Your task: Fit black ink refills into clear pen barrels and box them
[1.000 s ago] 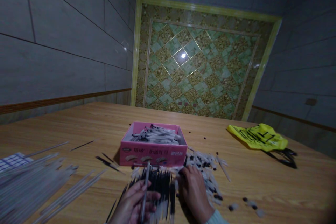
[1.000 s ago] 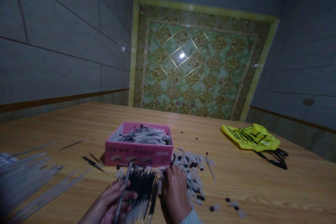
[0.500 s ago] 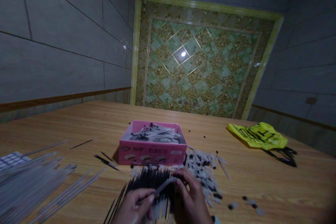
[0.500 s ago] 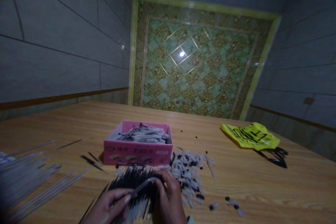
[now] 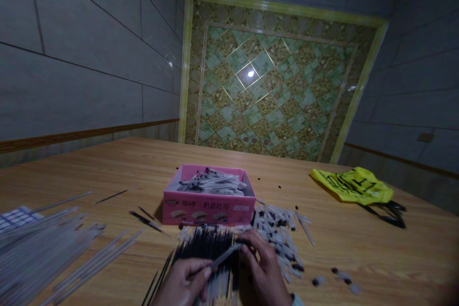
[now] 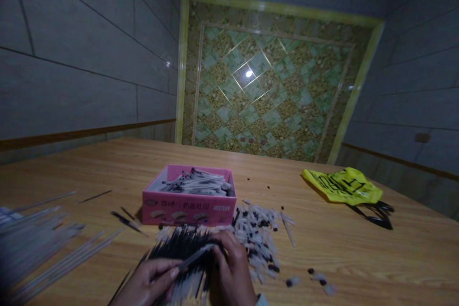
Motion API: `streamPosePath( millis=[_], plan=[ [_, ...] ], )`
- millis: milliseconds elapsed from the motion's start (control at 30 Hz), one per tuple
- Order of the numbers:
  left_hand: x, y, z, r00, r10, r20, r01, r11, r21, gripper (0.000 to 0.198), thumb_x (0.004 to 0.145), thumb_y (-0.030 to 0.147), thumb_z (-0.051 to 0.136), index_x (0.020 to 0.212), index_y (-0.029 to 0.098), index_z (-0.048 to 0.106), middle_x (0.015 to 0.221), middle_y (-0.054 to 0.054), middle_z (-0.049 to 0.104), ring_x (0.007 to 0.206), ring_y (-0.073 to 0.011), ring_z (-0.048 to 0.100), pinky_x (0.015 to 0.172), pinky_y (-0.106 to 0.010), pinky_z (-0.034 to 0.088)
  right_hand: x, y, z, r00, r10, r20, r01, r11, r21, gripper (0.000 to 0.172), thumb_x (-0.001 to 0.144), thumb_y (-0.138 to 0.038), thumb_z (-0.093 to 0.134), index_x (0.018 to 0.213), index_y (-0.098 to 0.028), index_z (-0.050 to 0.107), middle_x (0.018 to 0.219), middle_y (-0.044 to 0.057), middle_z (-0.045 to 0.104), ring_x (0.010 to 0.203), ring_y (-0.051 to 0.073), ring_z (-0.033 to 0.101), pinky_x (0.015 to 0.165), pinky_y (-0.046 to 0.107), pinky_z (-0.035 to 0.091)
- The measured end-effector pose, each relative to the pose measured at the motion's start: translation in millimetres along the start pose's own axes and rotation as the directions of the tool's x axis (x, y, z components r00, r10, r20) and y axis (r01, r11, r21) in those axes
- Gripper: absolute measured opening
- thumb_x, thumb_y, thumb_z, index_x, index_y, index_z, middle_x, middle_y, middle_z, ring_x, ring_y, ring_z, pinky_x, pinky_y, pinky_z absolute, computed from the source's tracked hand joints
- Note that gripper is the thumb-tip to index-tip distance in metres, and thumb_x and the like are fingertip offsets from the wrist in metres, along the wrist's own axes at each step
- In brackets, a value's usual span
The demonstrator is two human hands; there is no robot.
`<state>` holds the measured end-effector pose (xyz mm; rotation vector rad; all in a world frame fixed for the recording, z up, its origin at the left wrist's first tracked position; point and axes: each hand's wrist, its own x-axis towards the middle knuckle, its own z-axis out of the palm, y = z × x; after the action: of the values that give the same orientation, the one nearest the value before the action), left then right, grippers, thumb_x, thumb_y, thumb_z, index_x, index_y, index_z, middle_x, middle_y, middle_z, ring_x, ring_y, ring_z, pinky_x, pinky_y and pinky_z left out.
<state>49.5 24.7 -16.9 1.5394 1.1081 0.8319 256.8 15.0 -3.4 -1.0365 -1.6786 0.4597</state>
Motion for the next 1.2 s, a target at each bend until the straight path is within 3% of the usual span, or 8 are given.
streamPosePath(
  millis=[300, 500, 600, 733, 867, 1033, 1200],
  plan=[
    [-3.3, 8.5, 2.0, 1.000, -0.007, 0.018, 0.006, 0.997, 0.071, 0.053, 0.070, 0.064, 0.048, 0.066, 0.013, 0.064, 0.049, 0.005, 0.042, 0.048, -0.0115, 0.040, 0.049, -0.024, 0.029, -0.4, -0.4, -1.3, 0.975, -0.089, 0.205, 0.110, 0.989, -0.094, 0.018, 0.091, -0.020, 0.043, 0.089, -0.020, 0.062, 0.083, 0.006, 0.060, 0.080, 0.018, 0.057, 0.071, 0.026, 0.043],
    [-0.3, -1.8, 1.8, 1.000, 0.014, 0.004, -0.014, 0.991, 0.131, 0.044, 0.074, 0.053, 0.047, 0.063, 0.013, 0.063, 0.045, 0.007, 0.035, 0.045, -0.0100, 0.032, 0.047, -0.024, 0.026, -3.2, 2.8, 2.0, 0.949, -0.208, 0.238, 0.261, 0.941, -0.217, 0.023, 0.090, -0.021, 0.036, 0.091, -0.017, 0.059, 0.078, 0.008, 0.059, 0.073, 0.019, 0.057, 0.063, 0.026, 0.042],
    [-2.1, 0.1, 2.0, 0.999, 0.039, -0.010, -0.036, 0.984, 0.175, 0.037, 0.075, 0.043, 0.047, 0.062, 0.013, 0.065, 0.047, 0.005, 0.040, 0.048, -0.0111, 0.038, 0.049, -0.024, 0.030, -5.5, 4.6, 4.9, 0.947, -0.188, 0.261, 0.269, 0.909, -0.320, 0.025, 0.090, -0.020, 0.032, 0.089, -0.016, 0.057, 0.075, 0.009, 0.060, 0.069, 0.019, 0.057, 0.060, 0.026, 0.041],
    [-9.0, 13.2, -0.4, 0.989, 0.141, -0.052, -0.110, 0.914, 0.389, 0.032, 0.077, 0.032, 0.047, 0.061, 0.017, 0.069, 0.055, -0.001, 0.060, 0.061, -0.0159, 0.054, 0.056, -0.024, 0.037, -9.1, 1.2, 10.4, 0.960, -0.074, 0.269, 0.178, 0.905, -0.385, 0.024, 0.087, -0.019, 0.032, 0.080, -0.018, 0.055, 0.072, 0.009, 0.063, 0.064, 0.019, 0.058, 0.057, 0.025, 0.039],
    [-15.5, 21.6, -3.1, 0.959, 0.263, -0.107, -0.164, 0.820, 0.549, 0.029, 0.079, 0.030, 0.046, 0.071, 0.024, 0.074, 0.069, -0.004, 0.071, 0.069, -0.0197, 0.062, 0.063, -0.026, 0.043, -8.7, -6.2, 13.4, 0.956, 0.097, 0.277, 0.010, 0.933, -0.360, 0.024, 0.085, -0.019, 0.035, 0.078, -0.016, 0.058, 0.069, 0.008, 0.064, 0.062, 0.019, 0.058, 0.057, 0.025, 0.039],
    [-16.3, 19.8, -0.1, 0.944, 0.302, -0.136, -0.160, 0.776, 0.610, 0.027, 0.079, 0.030, 0.049, 0.081, 0.030, 0.075, 0.077, -0.006, 0.074, 0.074, -0.0235, 0.065, 0.068, -0.030, 0.046, -1.9, -7.0, 12.1, 0.927, 0.279, 0.253, -0.195, 0.930, -0.312, 0.019, 0.079, -0.017, 0.044, 0.069, -0.016, 0.060, 0.068, 0.005, 0.064, 0.067, 0.020, 0.057, 0.057, 0.024, 0.036],
    [-10.9, 27.3, -9.7, 0.914, 0.375, -0.153, -0.170, 0.699, 0.695, 0.036, 0.086, 0.038, 0.039, 0.089, 0.029, 0.073, 0.089, -0.005, 0.073, 0.089, -0.0225, 0.062, 0.081, -0.031, 0.045, 0.7, 0.6, 16.8, 0.932, 0.333, 0.141, -0.320, 0.941, -0.110, 0.023, 0.081, -0.028, 0.047, 0.064, -0.016, 0.058, 0.063, 0.003, 0.060, 0.066, 0.019, 0.055, 0.057, 0.025, 0.036]
  ],
)
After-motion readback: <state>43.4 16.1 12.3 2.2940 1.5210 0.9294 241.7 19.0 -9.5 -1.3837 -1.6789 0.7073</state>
